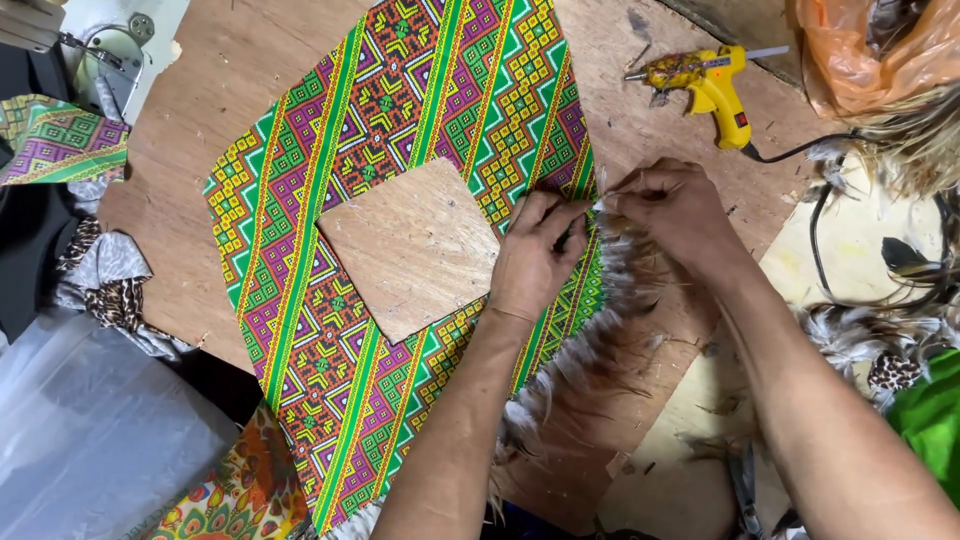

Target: The person uses a hot glue gun to apply adhesive along the edge of a patterned fabric and presses a feather strip onto it. They repeat this process, applying glue and attaching feathers along the fabric edge.

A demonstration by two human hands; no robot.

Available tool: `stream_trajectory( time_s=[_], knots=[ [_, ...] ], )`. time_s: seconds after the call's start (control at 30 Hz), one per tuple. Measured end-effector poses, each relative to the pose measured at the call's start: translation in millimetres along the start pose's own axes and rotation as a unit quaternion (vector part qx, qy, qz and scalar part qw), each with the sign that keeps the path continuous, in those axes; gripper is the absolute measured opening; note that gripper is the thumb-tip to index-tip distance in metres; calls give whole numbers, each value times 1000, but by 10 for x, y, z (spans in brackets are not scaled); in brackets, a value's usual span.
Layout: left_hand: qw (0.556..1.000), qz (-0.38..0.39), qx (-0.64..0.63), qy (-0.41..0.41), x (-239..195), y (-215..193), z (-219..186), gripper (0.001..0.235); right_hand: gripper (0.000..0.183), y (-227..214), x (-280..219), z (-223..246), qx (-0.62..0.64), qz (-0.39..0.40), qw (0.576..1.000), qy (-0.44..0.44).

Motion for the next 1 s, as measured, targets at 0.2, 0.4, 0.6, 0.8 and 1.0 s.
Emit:
stream_trajectory(
  time_s=[0.2, 0.4, 0.6, 0.8, 1.0],
  knots=[
    [1000, 7, 26, 10, -15, -23, -58, 23, 17, 24, 1, -39, -3, 8, 1000, 16],
    [999, 6, 39, 15, -5, -27, -91, 20, 18, 15, 26, -31, -3, 11, 1000, 26],
    [1000, -5, 5, 5, 29, -101, -111, 20, 24, -146, -112, 290, 102, -69, 991, 51],
    [995, -64, -66, -46, -72, 138, 176, 14, 20, -369, 124, 34, -56, -147, 967, -200],
    [989, -50, -95, -97, -59, 49, 143, 7, 26, -310, 65, 499, -187, 30, 982, -20]
  ],
)
Point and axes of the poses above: each hand's wrist, its own x-axis towards the middle knuckle, its own y-axis out of the palm, z = x × y, the point moved 5 cm from there along x, towards the middle knuckle, and after that the axes turned 9 degrees about x, right-handed, at the moved point
